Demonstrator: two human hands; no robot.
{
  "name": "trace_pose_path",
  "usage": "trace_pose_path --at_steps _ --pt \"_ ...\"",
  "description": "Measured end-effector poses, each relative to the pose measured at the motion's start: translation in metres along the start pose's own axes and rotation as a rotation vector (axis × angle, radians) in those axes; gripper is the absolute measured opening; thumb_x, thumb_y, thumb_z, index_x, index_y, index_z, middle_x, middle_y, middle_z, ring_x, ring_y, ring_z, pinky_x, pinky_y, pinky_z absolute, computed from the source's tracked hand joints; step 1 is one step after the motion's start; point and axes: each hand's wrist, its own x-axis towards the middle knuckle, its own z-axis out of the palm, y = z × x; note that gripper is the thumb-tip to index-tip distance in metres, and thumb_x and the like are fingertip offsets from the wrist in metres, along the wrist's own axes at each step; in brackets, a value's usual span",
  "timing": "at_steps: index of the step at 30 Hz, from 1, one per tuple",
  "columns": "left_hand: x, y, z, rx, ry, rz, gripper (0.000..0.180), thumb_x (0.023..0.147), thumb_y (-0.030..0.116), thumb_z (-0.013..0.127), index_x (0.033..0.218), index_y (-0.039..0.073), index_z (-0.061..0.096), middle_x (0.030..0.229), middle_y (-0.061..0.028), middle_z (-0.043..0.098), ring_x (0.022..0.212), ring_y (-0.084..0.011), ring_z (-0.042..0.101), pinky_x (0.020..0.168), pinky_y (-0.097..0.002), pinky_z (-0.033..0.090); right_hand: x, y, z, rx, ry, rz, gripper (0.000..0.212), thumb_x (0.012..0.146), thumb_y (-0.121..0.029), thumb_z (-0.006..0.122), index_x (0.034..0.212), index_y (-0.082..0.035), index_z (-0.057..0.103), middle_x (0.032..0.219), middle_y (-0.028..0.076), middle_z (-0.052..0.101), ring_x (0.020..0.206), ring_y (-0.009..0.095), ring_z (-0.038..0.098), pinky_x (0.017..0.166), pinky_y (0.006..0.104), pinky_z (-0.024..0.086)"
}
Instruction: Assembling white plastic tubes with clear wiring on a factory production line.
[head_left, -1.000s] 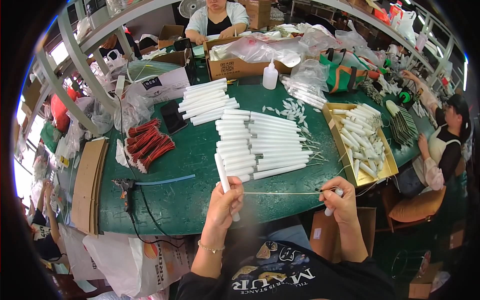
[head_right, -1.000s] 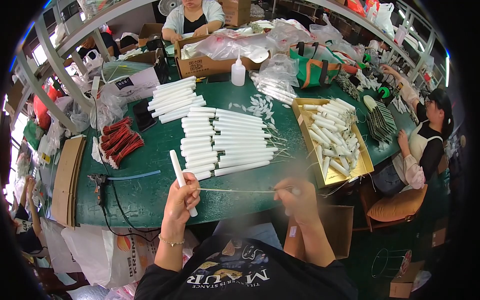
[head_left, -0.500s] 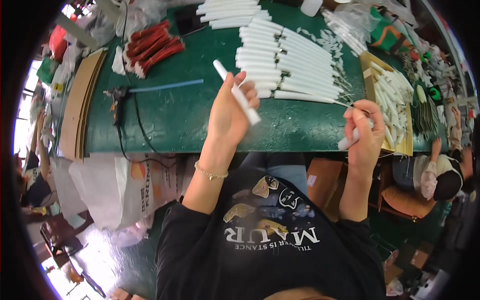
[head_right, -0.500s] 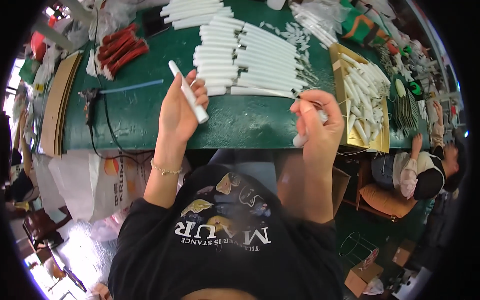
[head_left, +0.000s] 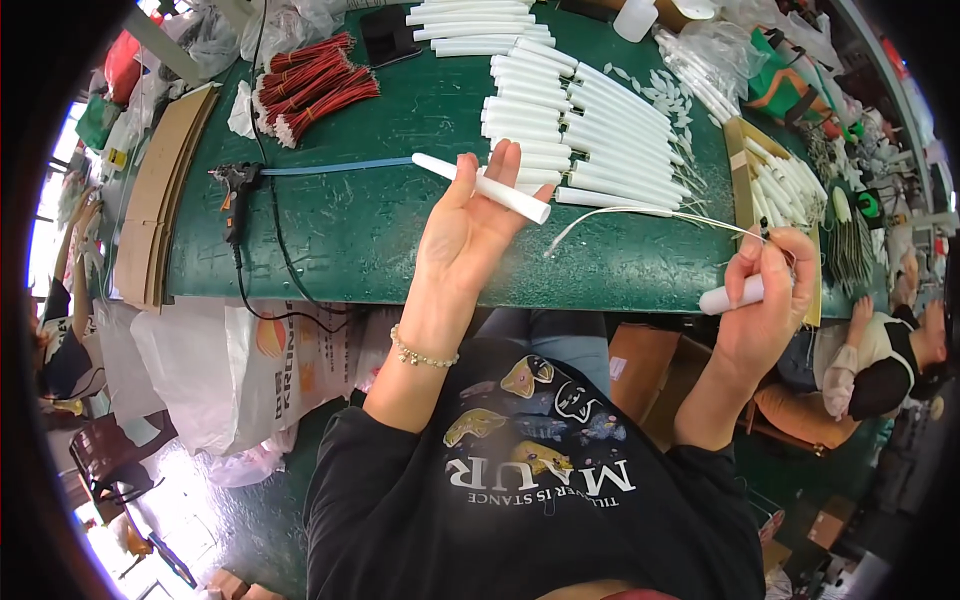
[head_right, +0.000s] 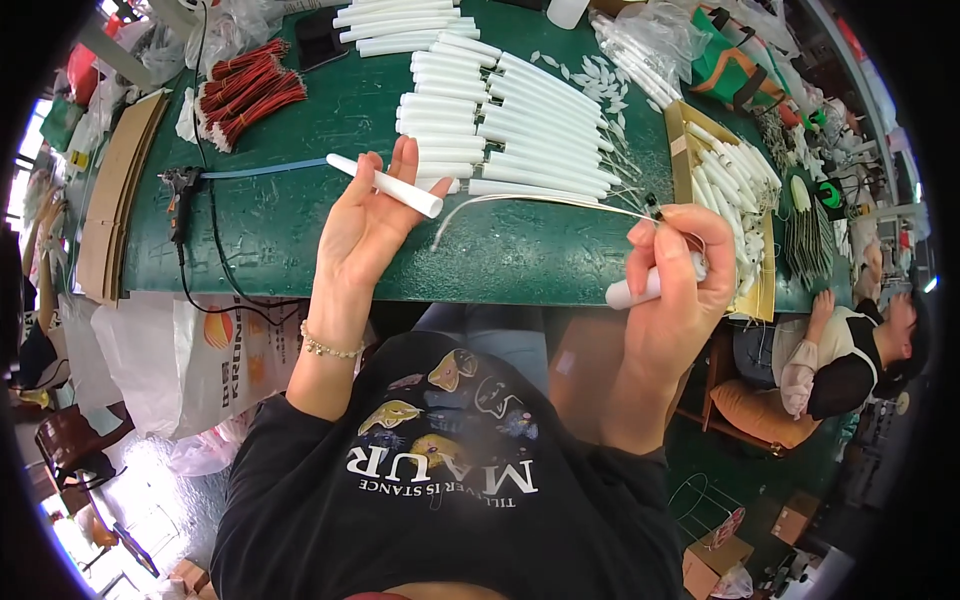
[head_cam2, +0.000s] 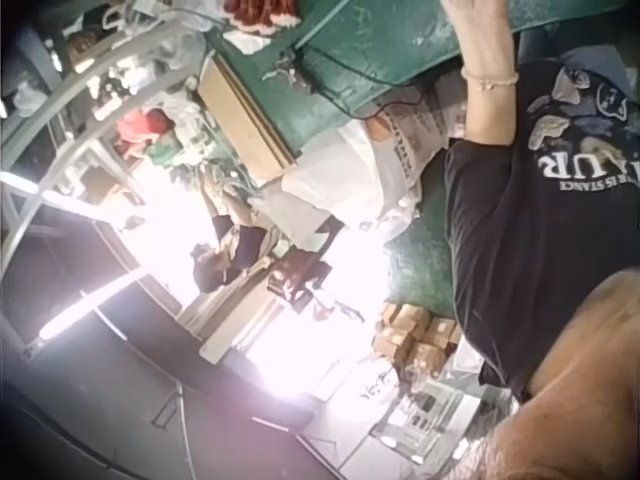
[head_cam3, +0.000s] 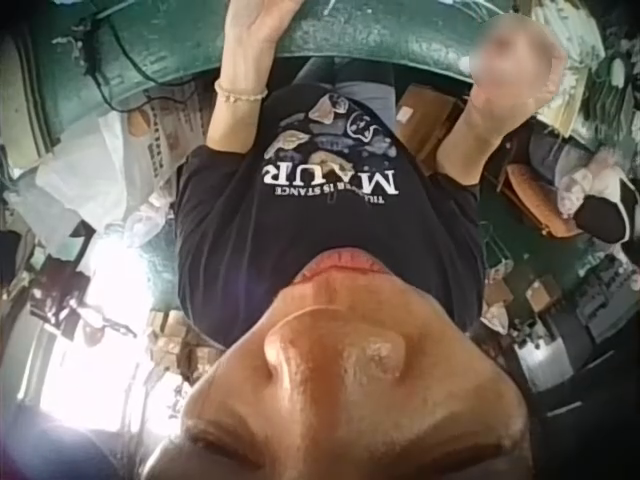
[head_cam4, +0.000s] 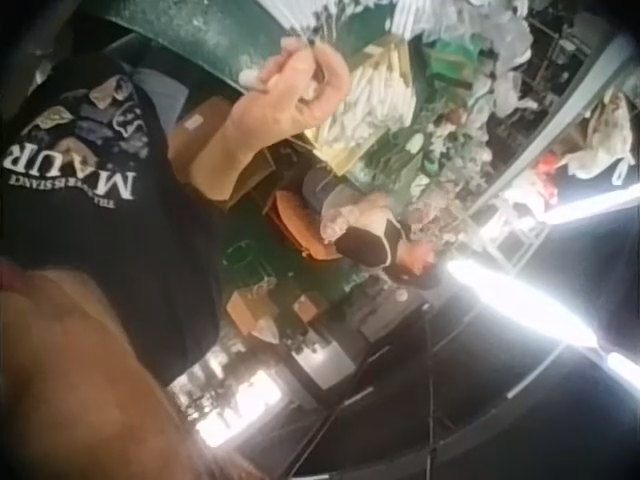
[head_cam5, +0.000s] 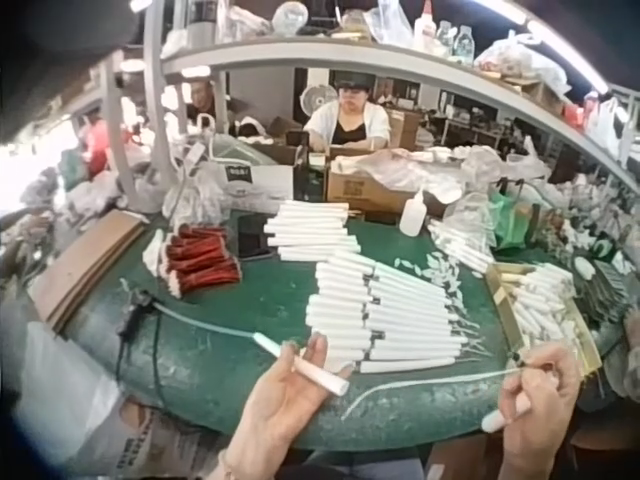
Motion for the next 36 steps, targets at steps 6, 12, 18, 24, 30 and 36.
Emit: trace_pose_path --at_steps 6,12,18,24,30,36 --pt "-0.003 -0.002 0.007 -0.088 0.054 -0.013 0.028 0.092 0.025 0.036 0.112 0.007 0.033 0.116 -0.0113 0.045 0.112 -0.0211 0.045 0.096 -0.0593 0.031 0.002 -0.006 -0.001 0.032 -0.023 -0.072 0.015 0.079 -0.002 0.048 0.094 0.0 0.052 0.073 0.011 0.057 0.046 0.007 0.038 0.038 0.018 0.029" --pt "-0.006 -0.006 0.01 -0.066 0.072 -0.005 0.031 0.092 0.025 0.035 0.115 0.004 0.031 0.117 -0.0121 0.045 0.112 -0.0217 0.045 0.096 -0.0581 0.031 0.005 -0.003 -0.002 0.043 -0.002 -0.063 0.015 0.08 -0.002 0.048 0.095 -0.001 0.052 0.074 0.011 0.057 0.046 0.007 0.038 0.038 0.0178 0.03" --pt "-0.008 -0.006 0.008 -0.1 0.055 -0.022 0.033 0.092 0.025 0.035 0.117 0.004 0.03 0.118 -0.0122 0.044 0.112 -0.0219 0.045 0.097 -0.0572 0.031 0.004 -0.004 -0.001 0.054 -0.014 -0.063 0.015 0.08 -0.002 0.048 0.095 -0.001 0.052 0.074 0.011 0.058 0.046 0.007 0.038 0.039 0.0178 0.03" --pt "-0.01 -0.007 0.01 -0.136 0.062 -0.047 0.031 0.092 0.025 0.036 0.115 0.004 0.032 0.118 -0.0119 0.044 0.112 -0.0224 0.045 0.097 -0.0571 0.031 0.001 0.001 -0.001 0.045 -0.002 -0.015 0.014 0.078 -0.002 0.049 0.092 -0.001 0.052 0.073 0.01 0.057 0.046 0.007 0.038 0.041 0.0172 0.03" --pt "-0.007 0.001 0.01 -0.145 0.004 0.016 0.019 0.091 0.023 0.04 0.103 0.008 0.036 0.115 -0.0133 0.045 0.109 -0.0228 0.047 0.096 -0.0582 0.032 -0.009 0.004 -0.018 -0.065 -0.085 0.121 0.011 0.078 0.0 0.048 0.088 0.0 0.052 0.078 0.012 0.051 0.044 0.007 0.037 0.04 0.016 0.028" --pt "-0.006 0.002 0.018 -0.01 -0.042 0.17 0.017 0.091 0.021 0.041 0.102 0.01 0.038 0.111 -0.0123 0.045 0.108 -0.0215 0.047 0.095 -0.0564 0.035 -0.021 0.016 -0.013 -0.251 -0.203 0.364 0.007 0.078 0.0 0.051 0.083 0.0 0.055 0.066 0.005 0.051 0.045 0.004 0.037 0.039 0.0156 0.026"
